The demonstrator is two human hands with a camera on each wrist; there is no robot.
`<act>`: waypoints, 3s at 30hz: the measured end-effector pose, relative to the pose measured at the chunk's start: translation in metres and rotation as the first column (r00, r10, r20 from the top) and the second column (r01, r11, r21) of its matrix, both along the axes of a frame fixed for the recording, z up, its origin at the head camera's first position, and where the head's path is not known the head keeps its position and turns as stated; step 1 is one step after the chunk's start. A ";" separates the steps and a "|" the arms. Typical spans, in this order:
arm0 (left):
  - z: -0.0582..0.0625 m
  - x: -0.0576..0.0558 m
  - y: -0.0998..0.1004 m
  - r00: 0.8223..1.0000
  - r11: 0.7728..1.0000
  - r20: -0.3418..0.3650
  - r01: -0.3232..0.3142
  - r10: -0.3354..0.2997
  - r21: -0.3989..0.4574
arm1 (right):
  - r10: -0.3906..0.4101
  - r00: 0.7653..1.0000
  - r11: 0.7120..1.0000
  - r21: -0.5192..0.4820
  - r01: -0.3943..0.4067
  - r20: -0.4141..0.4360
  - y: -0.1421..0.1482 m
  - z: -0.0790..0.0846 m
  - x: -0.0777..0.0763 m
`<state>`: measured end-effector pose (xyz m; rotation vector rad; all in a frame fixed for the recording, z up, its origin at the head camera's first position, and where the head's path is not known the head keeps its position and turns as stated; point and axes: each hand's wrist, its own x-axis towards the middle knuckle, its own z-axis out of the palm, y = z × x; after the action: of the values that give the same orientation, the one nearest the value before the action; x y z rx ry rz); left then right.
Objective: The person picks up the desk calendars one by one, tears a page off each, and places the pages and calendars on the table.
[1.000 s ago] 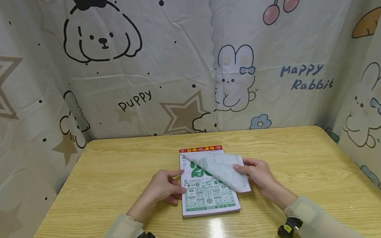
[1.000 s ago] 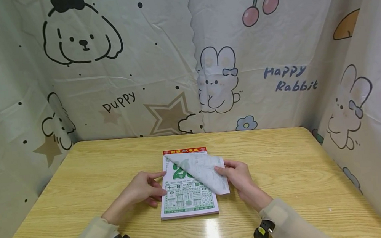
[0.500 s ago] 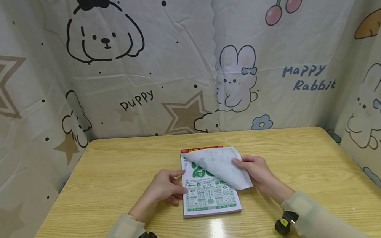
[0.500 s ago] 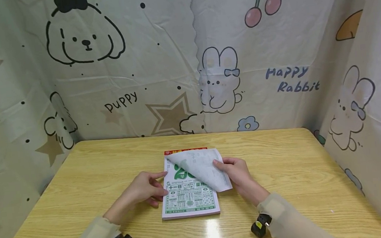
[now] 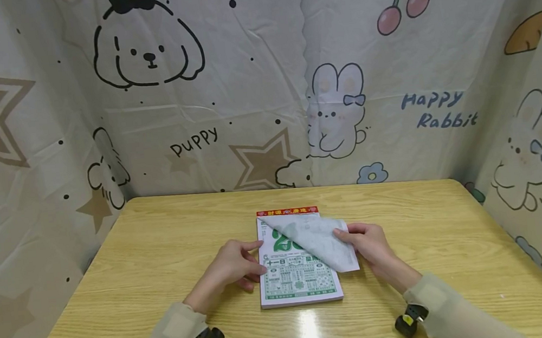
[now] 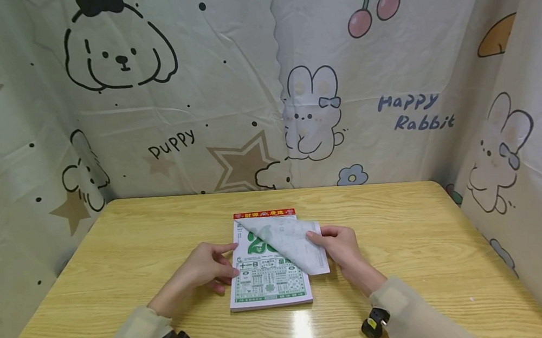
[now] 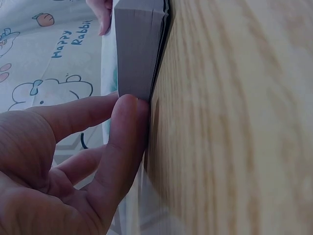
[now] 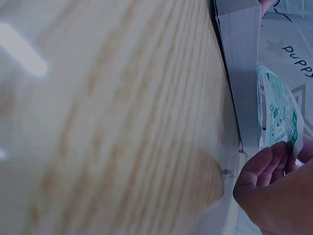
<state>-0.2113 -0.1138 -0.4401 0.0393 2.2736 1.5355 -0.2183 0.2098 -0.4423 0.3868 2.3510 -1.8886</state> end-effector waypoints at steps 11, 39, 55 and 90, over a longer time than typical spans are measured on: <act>0.003 0.000 0.001 1.000 1.000 -0.003 -0.005 0.005 -0.015 | -0.004 1.000 1.000 -0.014 0.004 -0.002 0.000 -0.003 0.000; 0.000 0.000 0.000 1.000 1.000 -0.009 0.001 -0.001 -0.005 | -0.034 0.999 0.999 -0.015 0.034 0.020 0.006 -0.003 0.003; -0.001 0.000 -0.001 1.000 1.000 -0.011 -0.002 0.002 -0.009 | -0.039 0.999 0.999 -0.027 0.040 0.019 0.005 -0.003 0.003; -0.005 -0.010 -0.012 0.994 0.992 0.070 0.074 -0.081 0.102 | -0.001 0.997 0.984 -0.177 0.014 0.074 0.008 0.002 -0.023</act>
<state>-0.2212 -0.1258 -0.4448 0.0960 2.1128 1.5820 -0.2415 0.2178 -0.4404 0.4398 2.1169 -2.0308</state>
